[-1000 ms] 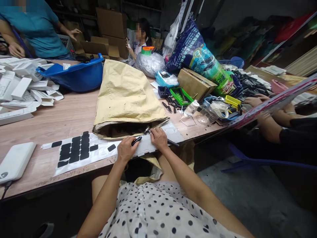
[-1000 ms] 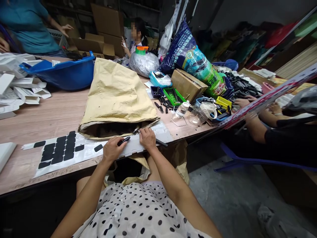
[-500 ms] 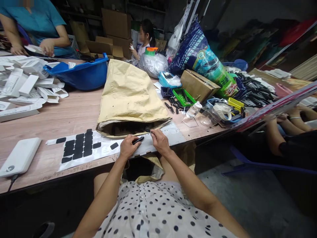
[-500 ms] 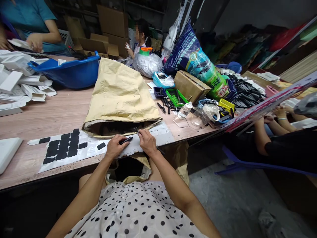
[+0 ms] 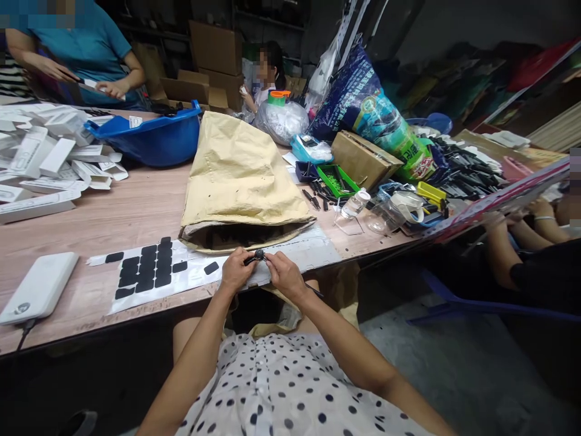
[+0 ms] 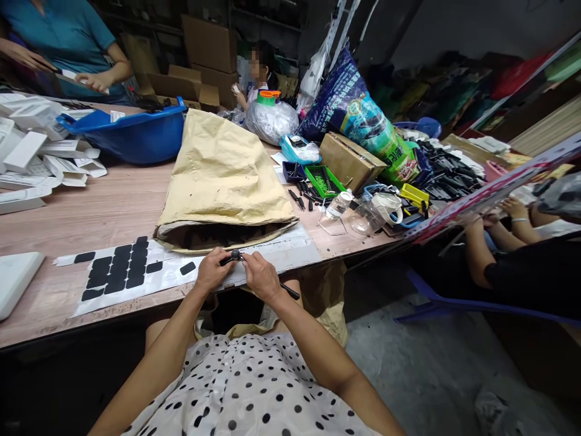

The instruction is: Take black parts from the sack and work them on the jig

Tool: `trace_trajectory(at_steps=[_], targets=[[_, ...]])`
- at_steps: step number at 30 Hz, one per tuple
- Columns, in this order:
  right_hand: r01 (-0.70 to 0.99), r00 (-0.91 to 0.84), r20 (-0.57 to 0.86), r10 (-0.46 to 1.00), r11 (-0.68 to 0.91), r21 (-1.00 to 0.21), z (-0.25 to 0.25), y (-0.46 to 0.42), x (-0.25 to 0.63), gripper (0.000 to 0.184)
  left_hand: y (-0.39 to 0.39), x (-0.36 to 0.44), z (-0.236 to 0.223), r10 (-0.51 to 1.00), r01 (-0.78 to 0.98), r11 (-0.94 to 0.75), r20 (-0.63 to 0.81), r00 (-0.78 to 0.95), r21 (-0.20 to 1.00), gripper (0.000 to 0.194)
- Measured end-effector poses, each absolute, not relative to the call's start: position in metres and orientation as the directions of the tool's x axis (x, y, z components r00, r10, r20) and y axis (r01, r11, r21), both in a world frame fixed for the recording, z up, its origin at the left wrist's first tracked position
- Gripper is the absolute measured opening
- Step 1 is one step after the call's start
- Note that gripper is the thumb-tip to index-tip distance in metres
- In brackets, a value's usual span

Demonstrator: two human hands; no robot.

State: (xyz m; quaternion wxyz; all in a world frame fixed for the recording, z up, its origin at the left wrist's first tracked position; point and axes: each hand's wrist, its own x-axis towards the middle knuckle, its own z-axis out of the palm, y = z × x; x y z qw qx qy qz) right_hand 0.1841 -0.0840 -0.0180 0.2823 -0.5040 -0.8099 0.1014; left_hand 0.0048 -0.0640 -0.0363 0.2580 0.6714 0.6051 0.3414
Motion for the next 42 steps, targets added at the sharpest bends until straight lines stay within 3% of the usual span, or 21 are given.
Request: trace_trajectory(at_steps=[13,21,33,38,42], targets=[[0.834,-0.229,0.394,0.89,0.388,-0.392,-0.03,-0.066,0.203,0.035,-0.065,0.004,-0.038,0.985,0.679,-0.154,0.165,0.049,0.718,0.017],[0.888,-0.355,0.333,0.873,0.427,-0.172,-0.029,-0.03,0.237,0.025,-0.068,0.007,-0.032,0.987,0.743,-0.139,0.155,0.048,0.654,0.02],[0.9,-0.301,0.347,0.888,0.385,-0.203,-0.035,-0.033,0.235,0.024,-0.071,0.003,-0.028,0.983,0.738,-0.172,0.168,0.08,0.653,0.013],[0.9,-0.293,0.348,0.891,0.38,-0.214,-0.036,-0.032,0.234,0.022,-0.109,0.017,-0.021,0.913,0.626,-0.408,0.306,0.269,0.664,0.018],[0.898,-0.291,0.349,0.891,0.38,-0.222,-0.037,-0.032,0.233,0.022,-0.153,0.031,-0.038,0.844,0.521,-0.49,0.231,0.484,0.699,0.019]])
